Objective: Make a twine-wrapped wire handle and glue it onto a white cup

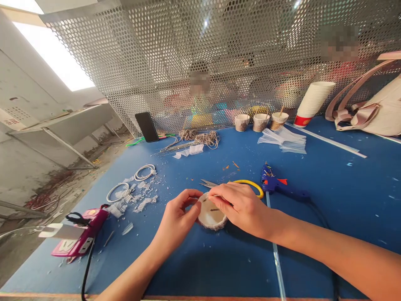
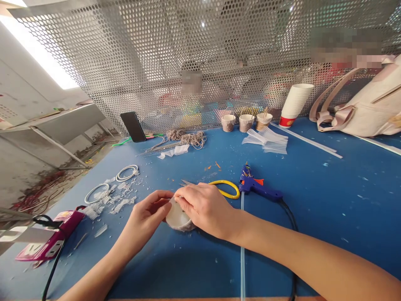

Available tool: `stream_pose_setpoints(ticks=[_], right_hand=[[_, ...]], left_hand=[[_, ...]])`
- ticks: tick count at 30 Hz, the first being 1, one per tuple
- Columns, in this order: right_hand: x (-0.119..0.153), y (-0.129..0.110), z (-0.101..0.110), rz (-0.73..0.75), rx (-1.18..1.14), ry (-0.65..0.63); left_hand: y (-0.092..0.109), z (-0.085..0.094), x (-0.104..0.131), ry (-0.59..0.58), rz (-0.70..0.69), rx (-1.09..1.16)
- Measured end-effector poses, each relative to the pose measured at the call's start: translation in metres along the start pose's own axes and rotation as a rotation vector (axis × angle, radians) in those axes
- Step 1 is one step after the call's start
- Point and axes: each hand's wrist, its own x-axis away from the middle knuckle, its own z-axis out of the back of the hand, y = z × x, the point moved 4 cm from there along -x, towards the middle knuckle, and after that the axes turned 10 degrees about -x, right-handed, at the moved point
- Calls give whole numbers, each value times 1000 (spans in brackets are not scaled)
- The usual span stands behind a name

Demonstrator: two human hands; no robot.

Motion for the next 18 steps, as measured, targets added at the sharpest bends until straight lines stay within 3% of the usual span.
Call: stream_pose_setpoints(ticks=[10, 18], right_hand=[[0, -1, -1, 56, 21, -36], [0, 1, 2, -35, -26, 17]], left_hand=[[4, 1, 1, 0, -32, -9], [3, -1, 1, -8, -77, -11]])
